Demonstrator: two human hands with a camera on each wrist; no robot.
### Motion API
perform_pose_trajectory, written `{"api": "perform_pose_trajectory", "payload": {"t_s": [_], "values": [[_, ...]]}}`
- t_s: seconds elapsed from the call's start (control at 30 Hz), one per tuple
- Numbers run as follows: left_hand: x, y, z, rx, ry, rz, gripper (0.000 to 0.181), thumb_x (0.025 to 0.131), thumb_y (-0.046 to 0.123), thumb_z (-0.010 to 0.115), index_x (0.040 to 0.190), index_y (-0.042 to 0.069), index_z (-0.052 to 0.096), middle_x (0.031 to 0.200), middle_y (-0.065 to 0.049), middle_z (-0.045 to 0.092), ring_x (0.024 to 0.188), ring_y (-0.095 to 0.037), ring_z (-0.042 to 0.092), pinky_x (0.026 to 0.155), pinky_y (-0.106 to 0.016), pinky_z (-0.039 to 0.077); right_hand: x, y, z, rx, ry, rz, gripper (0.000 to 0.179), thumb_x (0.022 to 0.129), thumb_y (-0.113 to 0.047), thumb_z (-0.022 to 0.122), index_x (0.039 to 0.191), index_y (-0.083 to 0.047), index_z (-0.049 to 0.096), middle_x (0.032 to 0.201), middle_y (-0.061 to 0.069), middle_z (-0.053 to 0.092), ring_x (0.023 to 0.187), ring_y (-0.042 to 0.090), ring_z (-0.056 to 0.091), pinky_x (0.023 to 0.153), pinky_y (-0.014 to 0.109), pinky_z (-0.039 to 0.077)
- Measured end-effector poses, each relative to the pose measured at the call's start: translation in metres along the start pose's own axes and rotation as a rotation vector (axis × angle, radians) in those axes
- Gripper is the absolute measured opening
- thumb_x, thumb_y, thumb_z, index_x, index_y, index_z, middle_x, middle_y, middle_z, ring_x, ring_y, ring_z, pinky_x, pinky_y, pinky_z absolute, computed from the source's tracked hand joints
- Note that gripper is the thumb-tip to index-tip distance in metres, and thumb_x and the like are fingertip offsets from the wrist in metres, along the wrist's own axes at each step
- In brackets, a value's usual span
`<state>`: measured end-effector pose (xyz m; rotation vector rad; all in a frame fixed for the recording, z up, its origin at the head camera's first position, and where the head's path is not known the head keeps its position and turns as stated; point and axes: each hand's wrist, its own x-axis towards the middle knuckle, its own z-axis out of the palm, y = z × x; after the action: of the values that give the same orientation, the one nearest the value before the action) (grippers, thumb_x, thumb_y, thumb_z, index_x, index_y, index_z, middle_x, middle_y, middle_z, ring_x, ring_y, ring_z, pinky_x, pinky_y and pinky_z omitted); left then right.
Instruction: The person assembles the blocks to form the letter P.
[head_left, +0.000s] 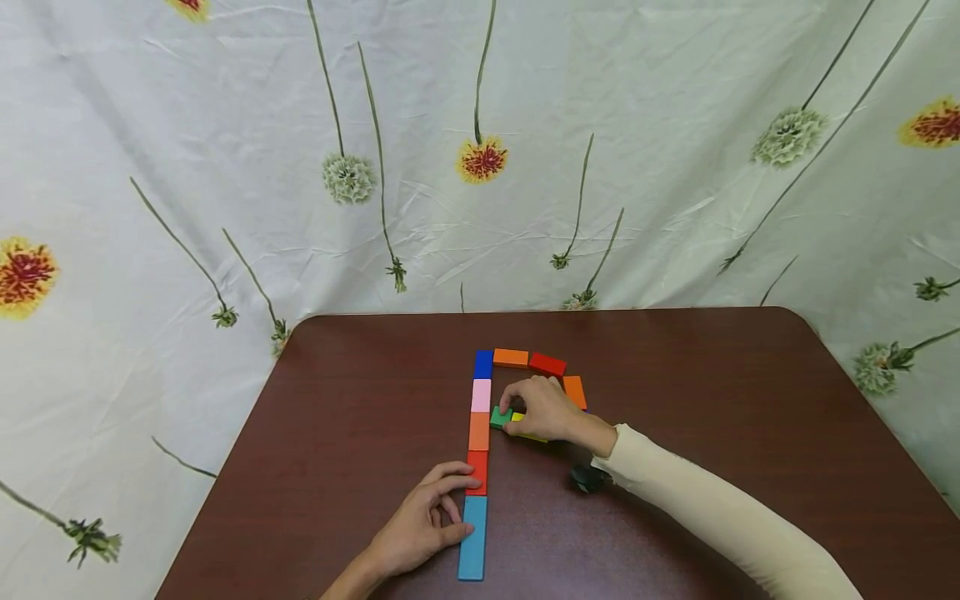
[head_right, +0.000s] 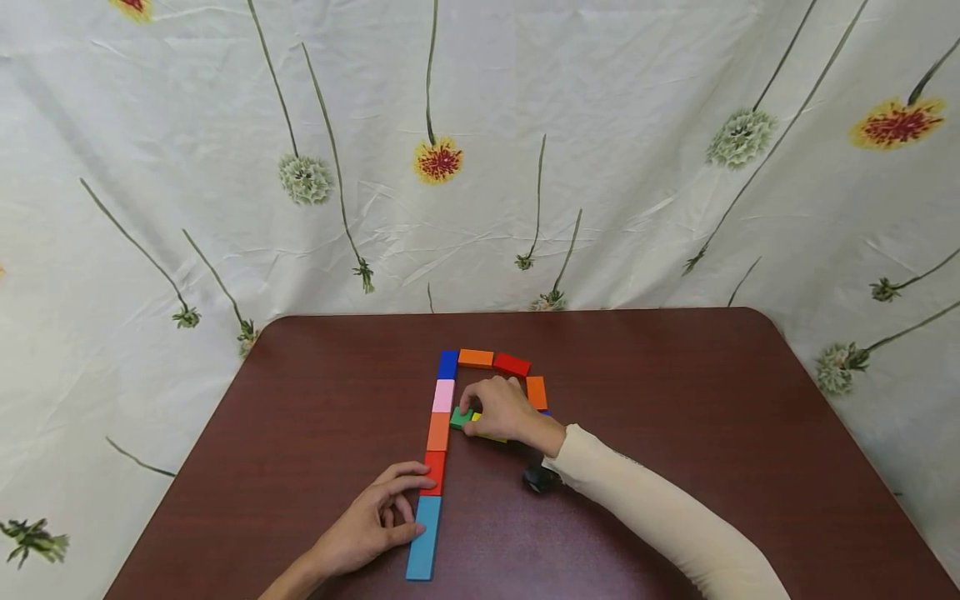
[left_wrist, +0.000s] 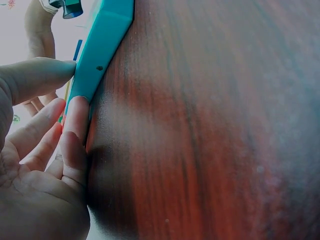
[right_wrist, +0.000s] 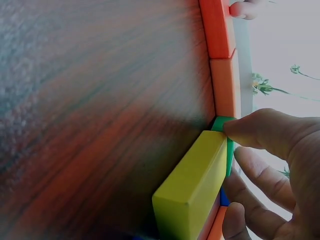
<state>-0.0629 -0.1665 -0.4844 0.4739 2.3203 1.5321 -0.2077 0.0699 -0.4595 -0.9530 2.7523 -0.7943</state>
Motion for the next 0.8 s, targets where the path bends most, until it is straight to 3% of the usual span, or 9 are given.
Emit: {"api": "perform_pose_trajectory", "payload": {"t_s": [0.63, 0.8], "values": [[0.0006, 0.0007, -0.0007, -0.001, 0.001, -0.004, 0.047, 0.087, 0.010, 0.077, 0.131, 0.007, 0.062, 0.148, -0.010, 0.043, 0.076, -0.007, 0.058, 0.058, -0.019, 0.047, -0.0016, -0.0005, 0.0002, 0.001, 0.000, -0.008, 0.012, 0.079, -0.025, 0.083, 0.086, -0.023, 0.073, 0.087, -0.006, 0.073, 0.078, 0.012, 0.051, 0.075, 0.035, 0.032], [0.0012, 0.0039, -0.0063, -0.001, 0.012, 0.009, 0.048, 0.088, 0.012, 0.076, 0.133, 0.007, 0.061, 0.148, -0.012, 0.041, 0.075, -0.006, 0.060, 0.059, -0.018, 0.047, -0.0024, -0.0026, -0.0027, 0.016, 0.033, -0.020, 0.011, 0.081, -0.026, 0.081, 0.087, -0.021, 0.074, 0.084, -0.006, 0.072, 0.079, 0.013, 0.052, 0.075, 0.035, 0.032]]}}
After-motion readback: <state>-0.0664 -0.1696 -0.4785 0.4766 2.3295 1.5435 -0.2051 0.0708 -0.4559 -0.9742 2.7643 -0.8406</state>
